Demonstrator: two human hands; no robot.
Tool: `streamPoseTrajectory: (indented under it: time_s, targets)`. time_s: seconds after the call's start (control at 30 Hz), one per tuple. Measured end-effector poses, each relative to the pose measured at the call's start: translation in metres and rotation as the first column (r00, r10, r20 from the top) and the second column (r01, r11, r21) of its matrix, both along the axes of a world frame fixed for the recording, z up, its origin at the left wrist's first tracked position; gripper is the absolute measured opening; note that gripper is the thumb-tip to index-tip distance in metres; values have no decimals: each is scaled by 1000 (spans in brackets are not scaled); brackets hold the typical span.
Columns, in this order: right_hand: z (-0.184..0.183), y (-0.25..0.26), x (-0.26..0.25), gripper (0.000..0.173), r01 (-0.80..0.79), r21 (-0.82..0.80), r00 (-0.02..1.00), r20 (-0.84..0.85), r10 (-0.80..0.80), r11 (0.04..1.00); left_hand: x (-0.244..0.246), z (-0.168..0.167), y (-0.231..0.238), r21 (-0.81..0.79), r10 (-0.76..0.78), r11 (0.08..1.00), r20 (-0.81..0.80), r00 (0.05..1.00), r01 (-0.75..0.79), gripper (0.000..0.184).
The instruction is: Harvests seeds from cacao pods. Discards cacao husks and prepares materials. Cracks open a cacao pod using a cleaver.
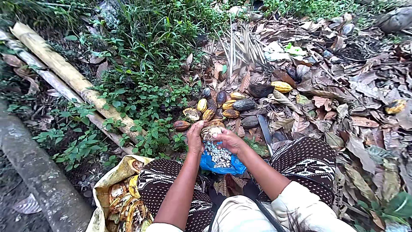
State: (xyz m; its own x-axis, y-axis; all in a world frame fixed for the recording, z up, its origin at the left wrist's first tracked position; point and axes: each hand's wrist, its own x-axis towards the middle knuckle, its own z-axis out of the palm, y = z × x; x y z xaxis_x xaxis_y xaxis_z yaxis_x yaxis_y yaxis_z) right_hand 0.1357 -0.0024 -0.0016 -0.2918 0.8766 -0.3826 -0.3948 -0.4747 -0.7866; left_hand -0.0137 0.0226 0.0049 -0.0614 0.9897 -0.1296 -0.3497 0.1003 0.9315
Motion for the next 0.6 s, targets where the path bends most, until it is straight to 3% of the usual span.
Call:
streamPoseTrajectory:
  time_s: [0.13,0.27,0.4,0.5,0.6]
  targets:
    - [0,0,-1,37,42,0,999,-7,-42,999,-8,-8,4,113,-102,989,0,995,101,22]
    - [-4,-2,-3,31,59,-36,998,-26,-60,998,-14,-11,5,164,-190,967,-55,980,196,22]
    - [-3,-4,-9,42,133,-65,987,-81,-139,989,-13,-7,6,-17,-218,976,-4,976,218,29]
    - [-5,-5,-13,38,235,-161,957,-133,-257,959,-15,-6,8,-176,-296,939,30,955,296,38]
    - [-2,-2,-10,34,251,-200,958,-89,-273,947,-18,-4,8,-230,-368,896,95,925,380,46]
